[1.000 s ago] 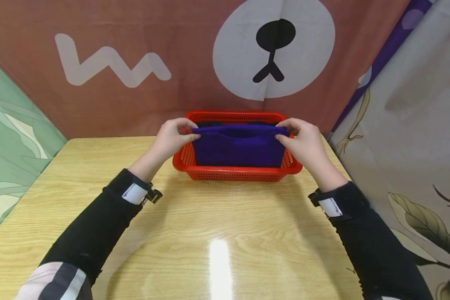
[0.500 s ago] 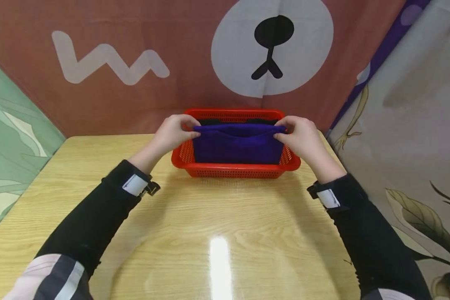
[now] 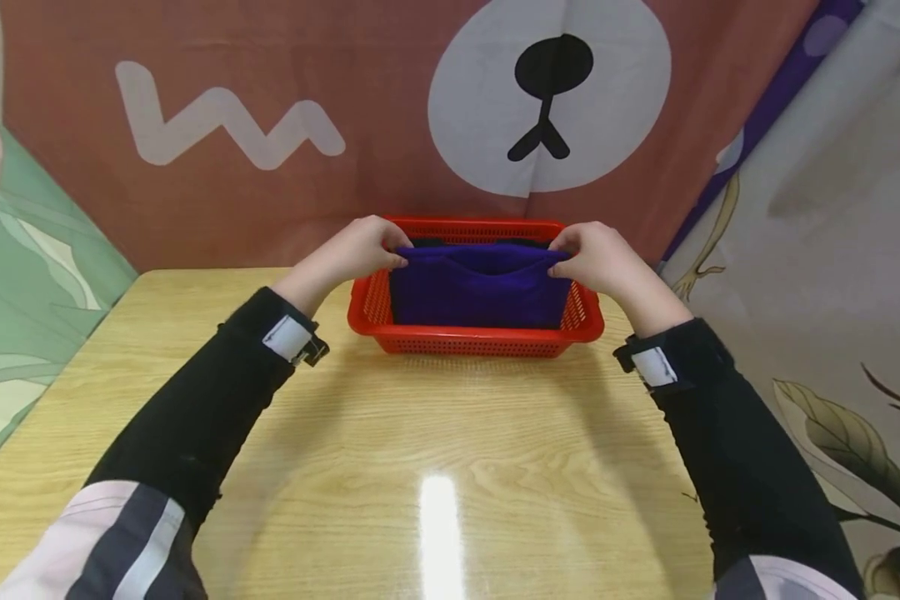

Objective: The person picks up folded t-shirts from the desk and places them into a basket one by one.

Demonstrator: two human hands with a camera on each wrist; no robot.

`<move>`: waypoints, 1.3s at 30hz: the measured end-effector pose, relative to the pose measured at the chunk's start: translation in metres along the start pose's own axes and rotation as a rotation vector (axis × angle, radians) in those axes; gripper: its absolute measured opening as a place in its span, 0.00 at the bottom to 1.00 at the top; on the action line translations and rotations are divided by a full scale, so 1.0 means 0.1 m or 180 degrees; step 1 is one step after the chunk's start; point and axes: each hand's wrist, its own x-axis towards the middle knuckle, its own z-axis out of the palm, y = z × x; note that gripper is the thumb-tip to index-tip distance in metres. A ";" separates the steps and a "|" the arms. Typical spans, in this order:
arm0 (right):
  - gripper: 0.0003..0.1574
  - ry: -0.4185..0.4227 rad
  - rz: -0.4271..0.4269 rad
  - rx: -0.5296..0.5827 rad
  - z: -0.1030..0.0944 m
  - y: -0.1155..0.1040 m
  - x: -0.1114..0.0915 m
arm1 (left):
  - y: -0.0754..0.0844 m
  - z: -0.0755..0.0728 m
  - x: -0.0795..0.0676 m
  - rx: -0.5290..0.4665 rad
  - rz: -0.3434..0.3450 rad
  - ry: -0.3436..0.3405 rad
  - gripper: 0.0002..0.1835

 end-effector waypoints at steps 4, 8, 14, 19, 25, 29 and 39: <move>0.24 -0.0147 0.0027 -0.0119 -0.04 0.03 0.08 | 0.05 0.00 0.10 0.0115 -0.0004 -0.0042 0.11; 0.24 -0.0226 0.0058 -0.0227 -0.07 0.06 0.14 | 0.08 0.03 0.16 0.0164 0.0032 -0.0083 0.12; 0.23 -0.0248 0.0042 -0.0291 -0.09 0.09 0.22 | 0.07 0.03 0.24 0.0223 0.0050 -0.0066 0.10; 0.19 -0.0272 0.0095 -0.0254 -0.09 0.10 0.26 | 0.02 0.03 0.31 0.0163 -0.0069 -0.0139 0.09; 0.16 -0.0355 0.0135 -0.0229 -0.10 0.10 0.34 | -0.02 0.02 0.39 0.0200 -0.0132 -0.0198 0.09; 0.16 -0.0411 0.0175 -0.0225 -0.10 0.11 0.41 | -0.04 0.01 0.42 0.0218 -0.0232 -0.0239 0.11; 0.17 -0.0591 0.0319 -0.0052 -0.09 0.18 0.54 | -0.04 -0.04 0.48 0.0317 -0.0316 -0.0317 0.12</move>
